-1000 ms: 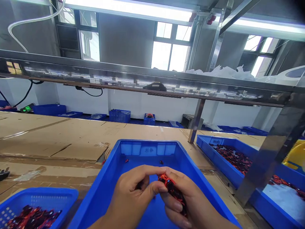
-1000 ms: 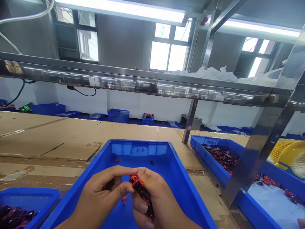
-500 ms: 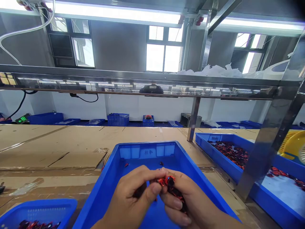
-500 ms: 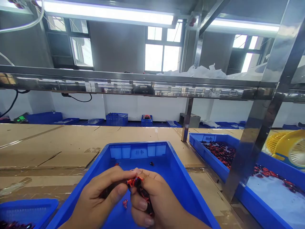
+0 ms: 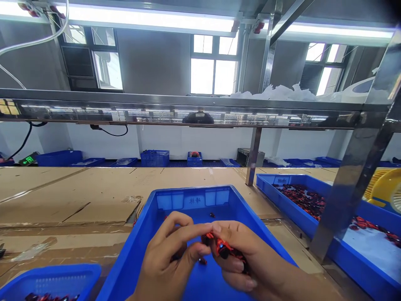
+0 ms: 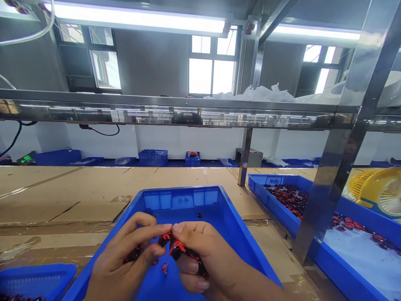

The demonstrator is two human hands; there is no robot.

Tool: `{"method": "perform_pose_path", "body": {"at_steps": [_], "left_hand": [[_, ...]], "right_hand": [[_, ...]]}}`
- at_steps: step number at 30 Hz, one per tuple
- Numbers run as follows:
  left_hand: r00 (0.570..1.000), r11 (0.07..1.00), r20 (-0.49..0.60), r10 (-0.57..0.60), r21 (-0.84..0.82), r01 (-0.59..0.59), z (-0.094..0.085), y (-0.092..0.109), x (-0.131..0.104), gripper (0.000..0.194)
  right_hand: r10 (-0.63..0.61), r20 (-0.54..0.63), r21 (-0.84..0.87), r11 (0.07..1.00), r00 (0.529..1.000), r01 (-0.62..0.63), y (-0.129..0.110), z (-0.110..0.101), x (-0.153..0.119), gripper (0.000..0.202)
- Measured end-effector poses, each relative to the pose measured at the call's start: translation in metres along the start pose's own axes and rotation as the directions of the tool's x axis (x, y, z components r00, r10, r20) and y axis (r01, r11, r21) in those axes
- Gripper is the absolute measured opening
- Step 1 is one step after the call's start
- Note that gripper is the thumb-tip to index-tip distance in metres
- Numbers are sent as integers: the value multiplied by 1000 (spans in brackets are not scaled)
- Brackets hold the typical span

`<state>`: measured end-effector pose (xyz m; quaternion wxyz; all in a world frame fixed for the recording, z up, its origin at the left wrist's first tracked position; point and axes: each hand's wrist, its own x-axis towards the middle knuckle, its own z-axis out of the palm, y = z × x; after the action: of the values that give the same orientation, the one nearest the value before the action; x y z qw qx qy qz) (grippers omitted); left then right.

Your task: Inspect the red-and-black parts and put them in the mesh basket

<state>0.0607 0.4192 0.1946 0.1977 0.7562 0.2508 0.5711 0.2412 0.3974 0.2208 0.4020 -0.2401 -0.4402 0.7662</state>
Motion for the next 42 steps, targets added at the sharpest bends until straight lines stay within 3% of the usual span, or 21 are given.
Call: {"method": "perform_pose_path", "body": {"at_steps": [3, 9, 12, 15, 17, 20, 23, 26, 29, 31, 32, 33, 34, 36, 37, 39, 42], "left_hand": [[997, 997, -43, -71, -24, 70, -1, 0, -1, 22], [999, 999, 31, 25, -30, -24, 0, 2, 0, 27], [997, 1000, 80, 19, 11, -20, 1, -2, 1, 28], [990, 998, 139, 7, 59, -16, 3, -6, 1, 27], [984, 994, 171, -53, 105, 36, 5, -6, 0, 24], [953, 967, 165, -253, 63, 246, 7, -1, -1, 34], [886, 846, 181, -427, -267, 463, 8, 5, 0, 55], [778, 519, 303, -550, -606, 603, 8, 4, 5, 65], [612, 147, 419, -671, -734, 664, 8, -2, 11, 67], [468, -7, 416, -779, -753, 658, 8, -6, 13, 64], [401, -48, 394, -827, -760, 649, 8, -8, 14, 62], [346, -71, 370, -862, -765, 640, 9, -9, 14, 59], [310, -84, 351, -884, -770, 632, 9, -9, 14, 57], [283, -103, 343, -896, -779, 619, 10, -10, 13, 56], [278, -122, 360, -890, -778, 616, 10, -9, 12, 56], [263, -164, 403, -876, -763, 625, 11, -9, 11, 57], [204, -225, 459, -865, -716, 661, 12, -7, 11, 54]], "right_hand": [[2, 2, -29, 1000, 1000, -2, 3, 0, 2, 30], [-5, -72, 5, 1000, 997, 5, 4, -1, 5, 29], [129, -125, 113, 987, 984, -115, 6, -2, 7, 32], [287, -51, 205, 940, 957, -271, 9, -3, 10, 52], [299, -32, 251, 926, 954, -282, 10, -2, 12, 55], [214, -110, 254, 950, 971, -181, 11, 0, 13, 45], [157, -156, 118, 983, 975, -140, 10, -1, 12, 41], [144, -149, 31, 989, 978, -141, 11, -3, 11, 42], [57, -126, -90, 994, 990, -69, 16, -2, 13, 35], [-76, -152, -288, 957, 985, 29, 21, -1, 14, 31], [-175, -158, -443, 892, 972, 89, 23, -1, 14, 28], [-285, -132, -621, 770, 949, 145, 25, -1, 14, 23], [-381, -67, -785, 591, 922, 187, 27, -3, 13, 17], [-494, 119, -958, 172, 861, 231, 31, -7, 12, 15], [-506, 207, -972, -11, 837, 234, 33, -9, 11, 23], [-492, 343, -931, -289, 801, 221, 37, -12, 11, 31], [-468, 514, -788, -589, 719, 180, 40, -10, 13, 18]]}}
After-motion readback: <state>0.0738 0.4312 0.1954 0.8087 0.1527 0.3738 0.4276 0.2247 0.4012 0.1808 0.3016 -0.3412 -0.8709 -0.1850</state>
